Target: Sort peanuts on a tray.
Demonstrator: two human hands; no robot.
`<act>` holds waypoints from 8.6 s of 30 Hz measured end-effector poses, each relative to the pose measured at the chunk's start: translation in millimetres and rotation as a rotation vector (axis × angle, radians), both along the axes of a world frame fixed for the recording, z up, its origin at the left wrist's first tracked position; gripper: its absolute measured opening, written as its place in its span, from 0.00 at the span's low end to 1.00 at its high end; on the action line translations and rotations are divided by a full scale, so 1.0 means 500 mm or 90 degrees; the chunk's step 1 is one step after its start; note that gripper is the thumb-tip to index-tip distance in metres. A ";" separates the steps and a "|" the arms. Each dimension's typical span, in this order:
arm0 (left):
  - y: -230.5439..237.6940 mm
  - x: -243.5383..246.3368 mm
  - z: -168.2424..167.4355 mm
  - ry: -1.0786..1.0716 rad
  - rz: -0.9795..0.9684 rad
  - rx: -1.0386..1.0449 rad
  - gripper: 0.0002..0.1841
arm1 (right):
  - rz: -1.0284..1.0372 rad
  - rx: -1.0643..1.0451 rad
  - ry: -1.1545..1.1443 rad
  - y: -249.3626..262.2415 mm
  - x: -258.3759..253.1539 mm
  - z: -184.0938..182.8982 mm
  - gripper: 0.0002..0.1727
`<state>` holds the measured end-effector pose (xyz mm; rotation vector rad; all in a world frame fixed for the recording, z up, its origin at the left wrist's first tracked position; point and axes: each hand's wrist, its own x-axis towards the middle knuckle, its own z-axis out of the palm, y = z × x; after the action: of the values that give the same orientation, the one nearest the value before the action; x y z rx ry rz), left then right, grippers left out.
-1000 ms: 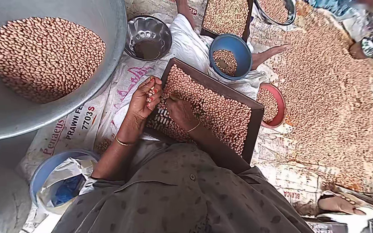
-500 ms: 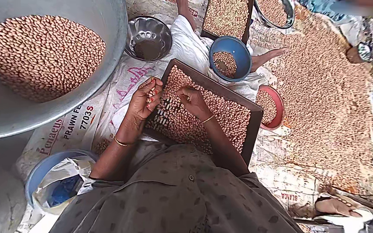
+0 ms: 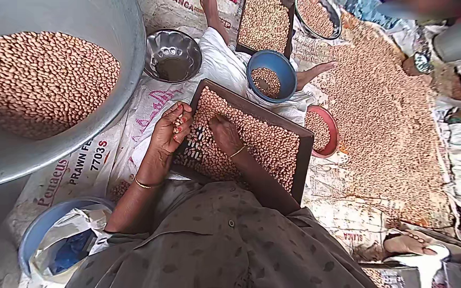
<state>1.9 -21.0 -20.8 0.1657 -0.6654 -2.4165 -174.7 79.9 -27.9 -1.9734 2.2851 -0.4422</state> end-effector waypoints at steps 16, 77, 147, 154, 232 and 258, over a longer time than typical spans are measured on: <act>0.015 0.008 0.009 -0.016 0.014 0.005 0.19 | 0.051 -0.069 0.107 0.047 -0.128 -0.044 0.21; 0.007 0.001 0.012 -0.102 -0.051 -0.041 0.15 | 0.143 0.050 -0.060 0.028 0.014 -0.022 0.28; 0.047 0.025 0.021 0.023 0.040 0.061 0.16 | -0.006 0.058 -0.213 0.140 -0.076 0.040 0.13; 0.045 0.020 0.024 -0.002 0.051 0.037 0.15 | -0.029 -0.059 -0.230 -0.041 -0.093 0.050 0.21; 0.000 0.001 -0.003 0.029 -0.083 0.028 0.15 | 0.106 0.077 -0.280 0.019 -0.031 0.015 0.13; 0.007 0.003 0.000 0.011 -0.061 0.024 0.15 | -0.044 0.034 -0.167 -0.058 -0.129 0.045 0.25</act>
<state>3.2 -17.5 -20.9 0.1300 -0.6330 -2.5203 -239.2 50.8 -5.2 -1.7019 2.1817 -0.5999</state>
